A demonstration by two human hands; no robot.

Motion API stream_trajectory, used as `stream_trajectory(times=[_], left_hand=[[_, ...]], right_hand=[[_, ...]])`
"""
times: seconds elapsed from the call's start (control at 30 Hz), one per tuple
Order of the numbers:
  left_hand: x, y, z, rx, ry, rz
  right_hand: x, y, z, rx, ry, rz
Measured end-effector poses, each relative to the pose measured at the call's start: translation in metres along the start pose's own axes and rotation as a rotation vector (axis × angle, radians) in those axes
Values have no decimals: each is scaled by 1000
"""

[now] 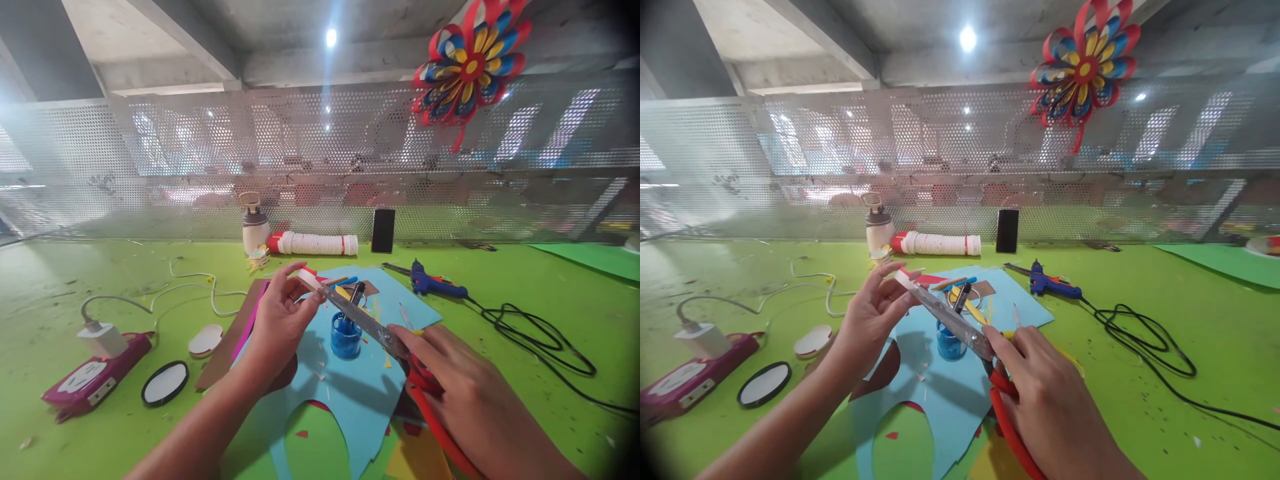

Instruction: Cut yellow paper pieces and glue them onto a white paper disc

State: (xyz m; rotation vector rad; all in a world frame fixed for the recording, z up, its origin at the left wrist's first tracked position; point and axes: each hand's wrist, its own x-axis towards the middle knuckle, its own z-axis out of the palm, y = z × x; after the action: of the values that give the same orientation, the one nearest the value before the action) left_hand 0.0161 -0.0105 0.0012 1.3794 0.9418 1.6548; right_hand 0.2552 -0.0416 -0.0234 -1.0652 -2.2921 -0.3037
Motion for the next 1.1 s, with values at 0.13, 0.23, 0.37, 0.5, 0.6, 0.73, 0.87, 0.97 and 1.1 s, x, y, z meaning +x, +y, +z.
stream_trajectory(times=[0.13,0.23,0.37,0.5,0.6,0.73,0.87,0.97,1.1], left_hand=[[-1,-2,1,-10,-8,12],[-1,-3,1,11,-15,33],[-1,-2,0,30,-64,56],[-1,-3,0,17,-121,59],[-1,-4,0,14,-139,61],[-2,-5,0,45,-138,84],[-4,-4,2,38,-139,95],[-7,-2,4,30,-138,98],[-7,-1,4,15,-154,109]], right_hand=[[-1,0,-2,3,-10,13],[-2,1,-3,15,-30,18],[-2,2,-7,9,-29,9],[-1,3,-10,-16,-36,-13],[-1,3,-10,-13,-39,-19],[-1,3,-10,-19,-39,-39],[-3,4,-11,-40,-28,-50],[-4,5,-12,-49,-28,-59],[-4,5,-13,-47,-17,-70]])
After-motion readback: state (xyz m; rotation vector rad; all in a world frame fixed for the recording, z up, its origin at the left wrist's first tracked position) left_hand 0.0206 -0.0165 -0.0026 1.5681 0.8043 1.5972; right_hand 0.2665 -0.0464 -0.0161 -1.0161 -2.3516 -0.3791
